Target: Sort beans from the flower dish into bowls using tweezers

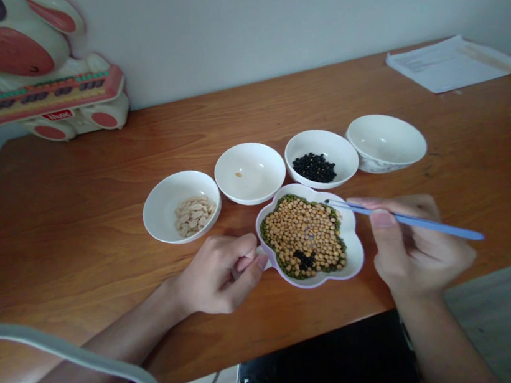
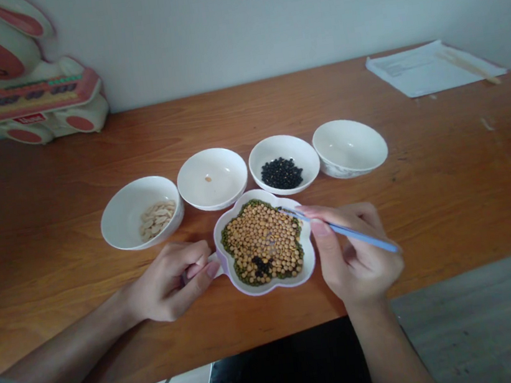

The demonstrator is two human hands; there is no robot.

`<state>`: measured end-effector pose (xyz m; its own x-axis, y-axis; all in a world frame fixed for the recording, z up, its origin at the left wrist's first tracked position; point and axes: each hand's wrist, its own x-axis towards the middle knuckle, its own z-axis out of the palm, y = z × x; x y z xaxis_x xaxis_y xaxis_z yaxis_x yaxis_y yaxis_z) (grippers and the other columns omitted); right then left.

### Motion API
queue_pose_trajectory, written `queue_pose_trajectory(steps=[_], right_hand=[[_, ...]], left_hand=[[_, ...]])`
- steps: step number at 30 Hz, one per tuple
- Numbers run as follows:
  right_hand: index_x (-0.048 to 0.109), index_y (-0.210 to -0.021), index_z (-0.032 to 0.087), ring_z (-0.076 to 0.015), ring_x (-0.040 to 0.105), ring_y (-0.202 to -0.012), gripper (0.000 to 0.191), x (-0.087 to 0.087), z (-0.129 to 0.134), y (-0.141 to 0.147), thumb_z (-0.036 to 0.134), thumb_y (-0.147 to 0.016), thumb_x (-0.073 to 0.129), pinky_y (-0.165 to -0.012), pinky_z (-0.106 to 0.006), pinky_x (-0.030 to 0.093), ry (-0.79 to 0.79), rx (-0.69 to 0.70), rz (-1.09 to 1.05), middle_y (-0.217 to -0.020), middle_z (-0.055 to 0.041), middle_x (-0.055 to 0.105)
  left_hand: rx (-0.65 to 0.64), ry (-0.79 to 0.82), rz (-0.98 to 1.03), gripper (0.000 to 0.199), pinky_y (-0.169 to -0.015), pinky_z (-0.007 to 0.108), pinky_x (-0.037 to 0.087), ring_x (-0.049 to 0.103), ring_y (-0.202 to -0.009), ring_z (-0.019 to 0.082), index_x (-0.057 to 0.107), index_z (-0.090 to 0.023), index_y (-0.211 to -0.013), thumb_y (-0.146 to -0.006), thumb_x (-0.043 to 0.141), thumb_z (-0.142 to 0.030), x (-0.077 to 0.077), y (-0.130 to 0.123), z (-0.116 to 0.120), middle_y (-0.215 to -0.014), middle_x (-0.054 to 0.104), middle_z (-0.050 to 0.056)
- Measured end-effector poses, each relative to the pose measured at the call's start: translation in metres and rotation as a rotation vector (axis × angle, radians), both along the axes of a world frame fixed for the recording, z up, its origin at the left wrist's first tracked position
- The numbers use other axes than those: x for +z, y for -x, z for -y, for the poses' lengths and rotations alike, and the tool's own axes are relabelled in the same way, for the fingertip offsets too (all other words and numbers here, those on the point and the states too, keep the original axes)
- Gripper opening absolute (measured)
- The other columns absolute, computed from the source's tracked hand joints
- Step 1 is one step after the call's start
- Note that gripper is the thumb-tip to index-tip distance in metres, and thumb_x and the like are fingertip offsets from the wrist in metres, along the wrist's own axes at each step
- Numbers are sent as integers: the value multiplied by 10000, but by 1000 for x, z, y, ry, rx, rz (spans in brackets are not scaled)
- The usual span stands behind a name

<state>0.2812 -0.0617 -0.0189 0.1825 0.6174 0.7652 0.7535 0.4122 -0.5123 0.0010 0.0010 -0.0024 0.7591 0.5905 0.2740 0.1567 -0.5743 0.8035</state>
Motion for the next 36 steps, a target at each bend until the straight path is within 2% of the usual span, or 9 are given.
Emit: queue_pose_trajectory(steps=[2,5,9,14,20,26,32,36], right_hand=[[788,-1199,313,-239,707,-855,314,1,-6,1,149,-956,675,-783,-422,541,-7,-110,-55,-1006,-34,820],[791,-1204,285,-254,729,-934,262,3,-17,1,215,-986,664,-810,-421,567,34,-185,-82,-1041,-58,813],[788,-1187,265,-237,756,-957,226,0,-21,1,278,-994,670,-866,-415,606,66,-201,-114,-1051,-46,814],[793,-1155,284,-230,753,-898,206,-6,-12,-1,312,-994,668,-841,-425,615,55,-228,-188,-1064,-50,817],[800,-1127,246,-237,762,-918,202,-3,-12,0,307,-998,657,-870,-430,601,76,-213,-193,-1051,-59,815],[791,-1021,258,-209,704,-795,145,-2,-2,2,232,-979,655,-696,-378,521,34,-40,-186,-922,-37,798],[750,-995,253,-217,706,-775,173,2,5,-5,148,-912,640,-703,-412,518,138,331,-13,-867,-21,786],[718,-978,230,-195,705,-744,175,9,4,-4,107,-875,647,-704,-406,512,159,414,66,-846,-14,785]], left_hand=[[1,-4,-3,349,-475,225,240,298,-496,54,310,-220,-738,-966,556,-122,0,0,0,-615,350,-87],[-1,-6,-11,346,-478,223,241,297,-501,53,311,-219,-741,-964,557,-121,-1,1,0,-621,353,-86],[0,2,-12,350,-473,226,236,293,-496,54,307,-222,-743,-963,558,-120,-1,1,0,-621,356,-86],[6,5,-19,348,-474,229,242,290,-500,59,306,-226,-742,-966,552,-128,-1,0,0,-630,360,-82],[-6,4,-15,354,-481,222,245,297,-495,56,305,-224,-738,-963,559,-120,0,0,0,-624,364,-84],[-7,9,-13,349,-481,220,248,309,-491,57,311,-223,-738,-966,554,-121,1,0,0,-623,374,-82],[8,6,-16,346,-477,226,244,308,-495,65,313,-226,-733,-967,547,-127,0,0,0,-617,360,-84],[6,0,-18,351,-470,236,234,288,-484,66,306,-230,-731,-963,549,-130,0,0,0,-608,347,-87]])
